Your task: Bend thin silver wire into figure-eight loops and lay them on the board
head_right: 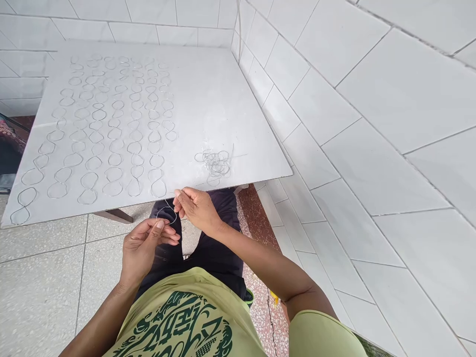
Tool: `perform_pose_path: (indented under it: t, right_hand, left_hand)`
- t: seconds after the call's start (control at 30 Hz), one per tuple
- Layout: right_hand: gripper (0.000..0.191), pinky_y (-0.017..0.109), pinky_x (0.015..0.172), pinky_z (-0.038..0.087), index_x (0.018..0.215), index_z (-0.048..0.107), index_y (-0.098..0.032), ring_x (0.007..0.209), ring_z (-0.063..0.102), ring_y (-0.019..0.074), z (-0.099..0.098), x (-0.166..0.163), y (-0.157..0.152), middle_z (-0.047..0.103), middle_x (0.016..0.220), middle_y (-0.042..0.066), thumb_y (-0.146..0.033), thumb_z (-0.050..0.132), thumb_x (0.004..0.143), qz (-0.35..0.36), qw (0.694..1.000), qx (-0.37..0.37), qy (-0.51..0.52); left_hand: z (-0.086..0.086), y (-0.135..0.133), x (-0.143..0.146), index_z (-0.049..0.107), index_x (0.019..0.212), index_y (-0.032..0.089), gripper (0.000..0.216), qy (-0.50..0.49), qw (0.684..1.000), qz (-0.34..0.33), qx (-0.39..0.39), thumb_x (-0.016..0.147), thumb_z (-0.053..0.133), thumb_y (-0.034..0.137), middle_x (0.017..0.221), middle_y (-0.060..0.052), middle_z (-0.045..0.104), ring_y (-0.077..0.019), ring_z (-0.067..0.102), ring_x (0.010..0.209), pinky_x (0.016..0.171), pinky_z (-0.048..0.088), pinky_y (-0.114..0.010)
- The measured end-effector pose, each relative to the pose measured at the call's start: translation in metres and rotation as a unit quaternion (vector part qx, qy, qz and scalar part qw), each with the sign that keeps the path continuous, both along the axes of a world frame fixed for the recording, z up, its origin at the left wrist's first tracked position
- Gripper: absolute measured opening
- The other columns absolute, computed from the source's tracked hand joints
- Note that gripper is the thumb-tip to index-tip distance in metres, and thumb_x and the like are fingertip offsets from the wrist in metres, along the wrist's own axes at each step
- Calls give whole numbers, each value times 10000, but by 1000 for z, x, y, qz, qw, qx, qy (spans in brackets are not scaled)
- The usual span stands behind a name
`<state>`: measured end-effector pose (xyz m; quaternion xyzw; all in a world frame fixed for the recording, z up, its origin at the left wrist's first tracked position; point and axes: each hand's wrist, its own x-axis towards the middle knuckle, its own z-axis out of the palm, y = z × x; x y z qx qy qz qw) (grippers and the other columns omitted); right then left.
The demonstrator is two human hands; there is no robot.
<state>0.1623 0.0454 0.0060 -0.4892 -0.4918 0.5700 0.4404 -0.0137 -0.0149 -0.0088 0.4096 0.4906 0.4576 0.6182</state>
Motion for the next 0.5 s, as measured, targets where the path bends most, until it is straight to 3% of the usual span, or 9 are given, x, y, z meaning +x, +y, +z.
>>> perform_pose_path:
  t: [0.17, 0.33, 0.5]
  right_hand:
    - [511, 247, 580, 470, 896, 679, -183, 619, 618, 116, 4, 8, -9, 684, 795, 25, -626, 479, 1050, 18, 997, 48, -53]
    - [385, 257, 601, 489, 873, 641, -198, 638, 621, 127, 6, 8, -23, 678, 794, 9, -556, 603, 1010, 72, 996, 29, -34]
    - [342, 253, 546, 453, 828, 613, -207, 611, 600, 129, 13, 6, -25, 658, 751, -4, -510, 639, 986, 70, 997, 17, -34]
  left_hand:
    - [6, 4, 0, 712, 1024, 163, 312, -49, 998, 7, -28, 961, 722, 469, 831, -49, 768, -207, 781, 731, 664, 661, -327]
    - [13, 9, 6, 716, 982, 162, 300, -87, 995, 24, -38, 942, 749, 457, 801, -39, 759, -188, 768, 702, 644, 646, -299]
    - [17, 11, 11, 720, 994, 164, 330, -97, 994, 22, -35, 928, 755, 485, 812, -49, 756, -186, 753, 707, 638, 642, -301]
